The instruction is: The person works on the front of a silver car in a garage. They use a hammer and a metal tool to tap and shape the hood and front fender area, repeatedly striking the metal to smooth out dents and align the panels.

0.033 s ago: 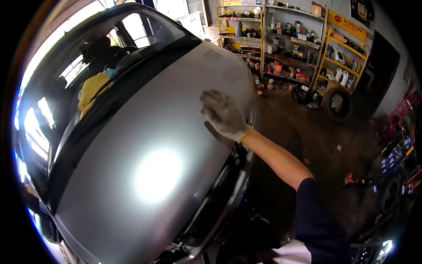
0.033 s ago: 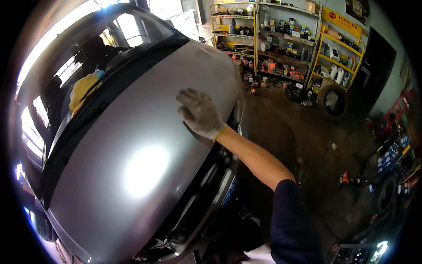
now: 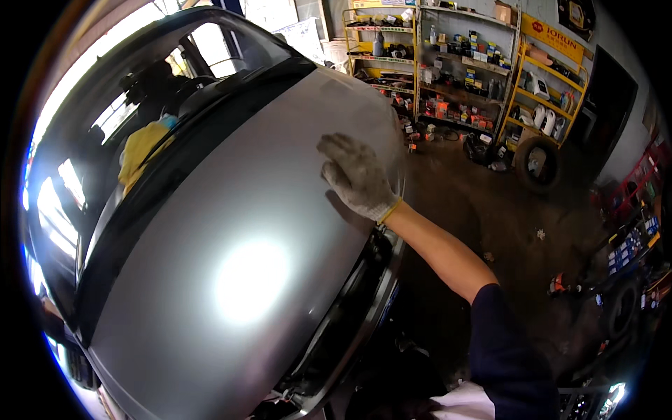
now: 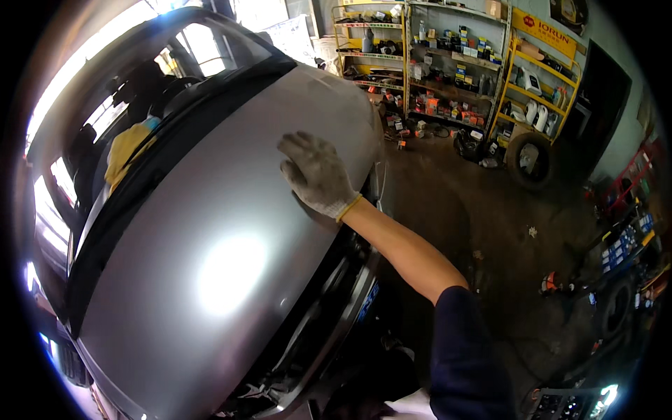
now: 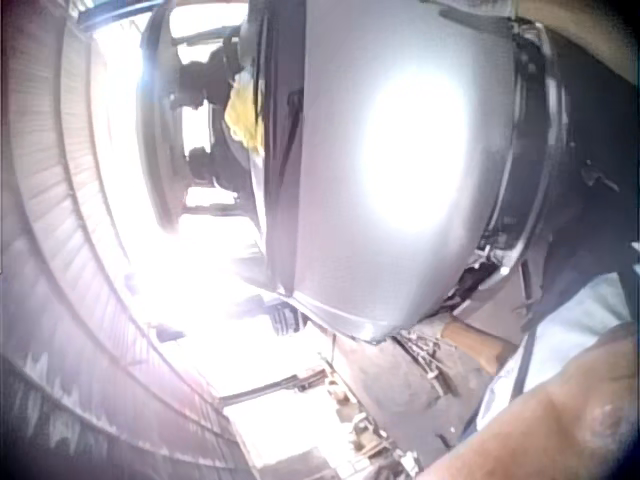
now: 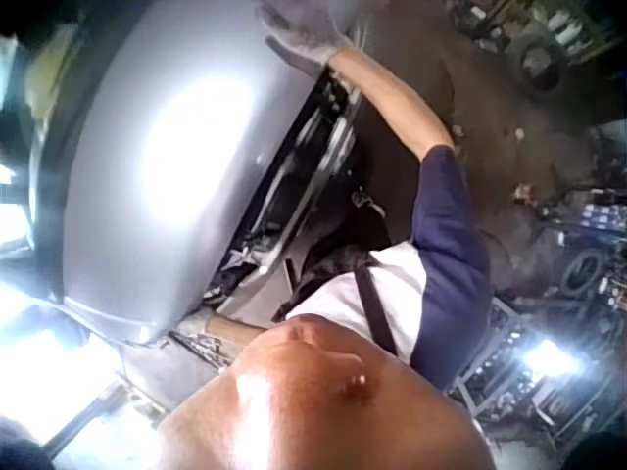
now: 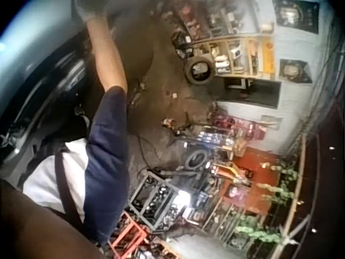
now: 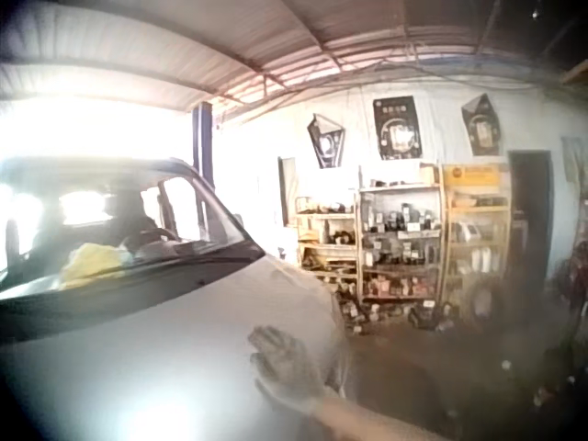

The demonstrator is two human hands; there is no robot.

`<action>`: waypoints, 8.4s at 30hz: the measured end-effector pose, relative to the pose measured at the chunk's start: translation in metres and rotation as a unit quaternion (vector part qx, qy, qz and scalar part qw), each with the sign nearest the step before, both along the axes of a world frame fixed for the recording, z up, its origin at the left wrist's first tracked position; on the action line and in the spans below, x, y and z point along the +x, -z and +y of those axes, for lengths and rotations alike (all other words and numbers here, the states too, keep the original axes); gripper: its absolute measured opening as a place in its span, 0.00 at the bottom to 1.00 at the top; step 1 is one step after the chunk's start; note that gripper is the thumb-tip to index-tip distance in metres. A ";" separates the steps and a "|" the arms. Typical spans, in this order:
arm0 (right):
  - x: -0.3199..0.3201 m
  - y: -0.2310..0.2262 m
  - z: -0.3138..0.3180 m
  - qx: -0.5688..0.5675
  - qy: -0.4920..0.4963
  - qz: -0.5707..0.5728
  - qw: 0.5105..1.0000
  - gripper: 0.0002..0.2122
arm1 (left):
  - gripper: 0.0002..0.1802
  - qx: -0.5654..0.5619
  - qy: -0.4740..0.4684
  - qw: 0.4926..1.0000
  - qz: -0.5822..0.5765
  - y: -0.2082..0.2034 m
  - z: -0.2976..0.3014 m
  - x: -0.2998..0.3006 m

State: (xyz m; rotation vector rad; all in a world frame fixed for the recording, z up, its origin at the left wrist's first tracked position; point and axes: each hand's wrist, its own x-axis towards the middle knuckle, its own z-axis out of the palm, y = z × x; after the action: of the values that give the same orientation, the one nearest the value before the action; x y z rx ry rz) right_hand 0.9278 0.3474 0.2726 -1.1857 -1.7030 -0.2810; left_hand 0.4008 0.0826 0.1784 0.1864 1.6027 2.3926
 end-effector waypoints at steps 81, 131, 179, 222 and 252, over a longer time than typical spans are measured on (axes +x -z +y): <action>0.299 0.086 0.255 0.020 -0.394 0.053 0.917 0.19 | 0.38 -0.087 -0.016 0.993 -0.072 -0.014 0.311 0.570; 0.153 0.023 0.057 0.177 -0.250 -0.268 0.913 0.25 | 0.36 0.086 0.004 0.984 -0.153 -0.064 0.144 0.417; 0.312 0.103 0.296 -0.126 -0.086 0.067 0.986 0.37 | 0.28 -0.407 -0.146 0.609 0.664 0.032 0.322 0.549; -0.488 -0.023 -0.084 0.116 -0.392 -0.284 0.867 0.22 | 0.23 0.165 0.173 0.968 -0.080 -0.015 -0.049 -0.180; -0.671 0.042 -0.241 -0.029 0.054 -0.026 0.998 0.13 | 0.22 0.249 0.697 0.592 -0.320 0.022 0.042 -0.355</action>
State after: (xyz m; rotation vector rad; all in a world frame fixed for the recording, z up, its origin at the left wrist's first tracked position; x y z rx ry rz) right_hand 0.2573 0.1062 0.2305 -1.3270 -1.7045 -0.3323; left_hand 0.0457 0.1243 0.1567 0.4059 0.0771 1.1867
